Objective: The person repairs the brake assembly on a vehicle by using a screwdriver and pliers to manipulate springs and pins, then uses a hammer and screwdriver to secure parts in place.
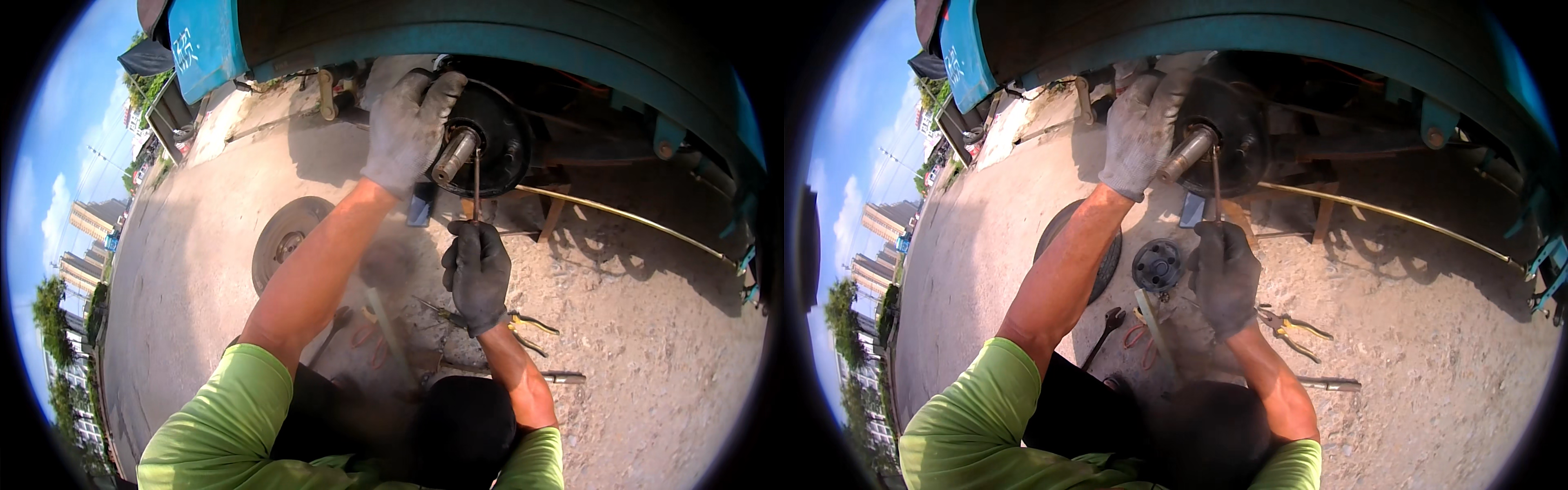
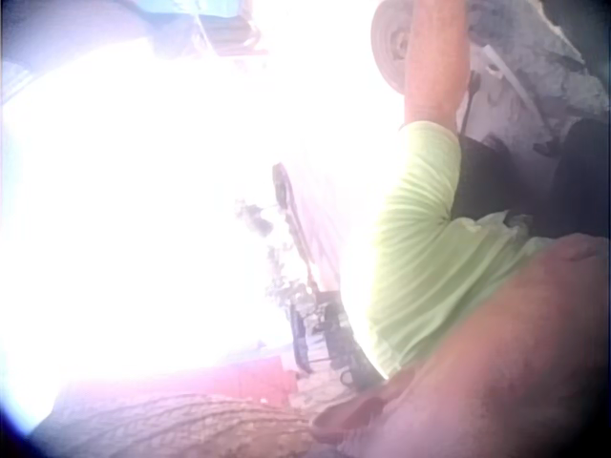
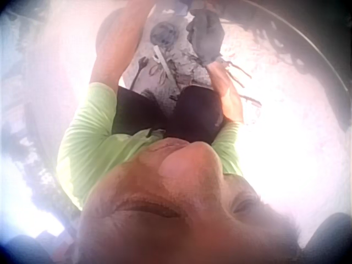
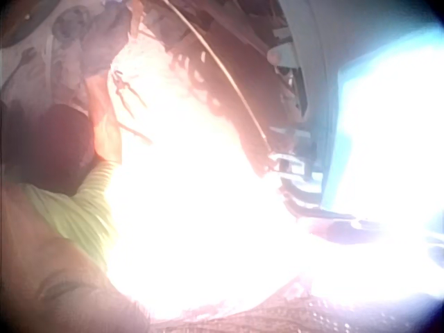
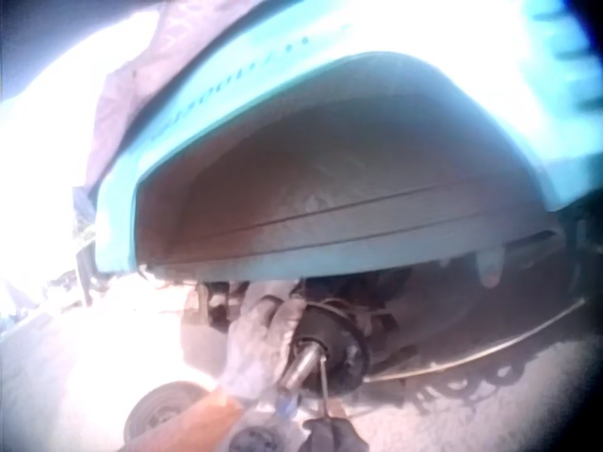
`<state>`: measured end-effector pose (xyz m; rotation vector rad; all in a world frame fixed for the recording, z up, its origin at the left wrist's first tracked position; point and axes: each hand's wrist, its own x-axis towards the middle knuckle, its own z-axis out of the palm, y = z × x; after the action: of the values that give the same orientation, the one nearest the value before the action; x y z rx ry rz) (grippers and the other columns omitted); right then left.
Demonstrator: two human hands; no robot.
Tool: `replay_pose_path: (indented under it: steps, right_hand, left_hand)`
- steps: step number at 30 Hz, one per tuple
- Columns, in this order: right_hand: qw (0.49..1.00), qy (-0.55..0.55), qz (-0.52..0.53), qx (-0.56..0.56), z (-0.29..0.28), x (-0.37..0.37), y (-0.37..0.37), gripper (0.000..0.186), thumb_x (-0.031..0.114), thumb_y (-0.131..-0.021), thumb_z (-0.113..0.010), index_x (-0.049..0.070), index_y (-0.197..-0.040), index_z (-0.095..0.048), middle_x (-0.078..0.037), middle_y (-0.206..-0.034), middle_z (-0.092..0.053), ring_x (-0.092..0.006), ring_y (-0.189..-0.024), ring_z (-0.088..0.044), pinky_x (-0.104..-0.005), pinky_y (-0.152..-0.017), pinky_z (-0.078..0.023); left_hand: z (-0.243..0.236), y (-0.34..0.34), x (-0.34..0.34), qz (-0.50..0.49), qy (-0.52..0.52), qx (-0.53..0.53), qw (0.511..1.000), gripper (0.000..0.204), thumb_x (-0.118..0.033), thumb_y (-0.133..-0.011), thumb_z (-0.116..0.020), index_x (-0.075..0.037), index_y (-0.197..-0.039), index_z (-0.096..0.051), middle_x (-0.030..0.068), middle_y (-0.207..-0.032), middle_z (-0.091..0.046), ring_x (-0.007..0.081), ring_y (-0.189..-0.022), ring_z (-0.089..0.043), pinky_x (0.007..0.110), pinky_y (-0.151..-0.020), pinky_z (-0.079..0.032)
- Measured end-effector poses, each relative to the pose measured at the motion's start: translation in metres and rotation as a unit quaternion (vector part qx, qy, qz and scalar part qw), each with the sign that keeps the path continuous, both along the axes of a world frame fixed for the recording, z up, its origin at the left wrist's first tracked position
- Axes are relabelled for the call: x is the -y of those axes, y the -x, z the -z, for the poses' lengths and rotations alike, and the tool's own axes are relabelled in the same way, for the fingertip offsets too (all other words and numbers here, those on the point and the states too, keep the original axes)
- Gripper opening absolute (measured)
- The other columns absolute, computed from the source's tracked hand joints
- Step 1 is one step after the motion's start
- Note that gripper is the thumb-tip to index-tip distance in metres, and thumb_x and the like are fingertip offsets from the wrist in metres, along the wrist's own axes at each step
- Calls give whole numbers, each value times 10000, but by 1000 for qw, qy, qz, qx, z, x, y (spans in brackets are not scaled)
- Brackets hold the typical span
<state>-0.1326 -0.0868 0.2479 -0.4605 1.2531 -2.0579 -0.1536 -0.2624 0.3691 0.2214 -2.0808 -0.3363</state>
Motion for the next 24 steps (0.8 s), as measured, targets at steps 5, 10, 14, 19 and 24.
replay_pose_path:
  steps: [5,10,14,19,24]
  right_hand:
    - [1000,-21,10,-14,-3,1,-1,265,225,-1113,-485,-3,-1139,-617,-30,-667,-568,-73,-480,-486,-234,-450,-371]
    - [995,54,-87,-13,0,-26,14,393,330,-1101,-495,-15,-1240,-622,-54,-792,-636,-101,-609,-594,-256,-536,-458]
    - [983,88,-159,5,-6,-45,27,449,310,-1107,-468,-41,-1368,-570,-64,-825,-642,-117,-584,-582,-239,-520,-439]
    - [973,100,-205,48,3,-58,42,459,263,-1096,-456,-25,-1445,-535,-80,-858,-674,-115,-632,-599,-253,-563,-482]
    - [984,87,-149,-31,-4,-50,32,491,235,-1088,-453,-3,-1517,-476,-64,-808,-647,-108,-627,-577,-258,-554,-453]
  left_hand:
    - [2,2,3,0,25,-7,1000,608,-553,-969,-668,26,-785,-664,196,-683,-623,355,-639,-585,436,-639,-467]
    - [-1,-2,-1,22,-44,4,999,602,-551,-963,-686,27,-796,-676,160,-666,-626,286,-622,-584,410,-630,-467]
    - [-6,-2,-7,38,-73,-7,997,600,-552,-953,-700,30,-804,-678,155,-667,-632,252,-625,-572,396,-632,-470]
    - [0,-1,-1,44,-30,-21,998,595,-543,-956,-694,34,-813,-674,163,-672,-629,272,-630,-570,403,-645,-476]
    - [2,1,2,28,-18,-7,999,589,-541,-957,-679,31,-817,-673,186,-692,-623,297,-660,-590,412,-670,-483]
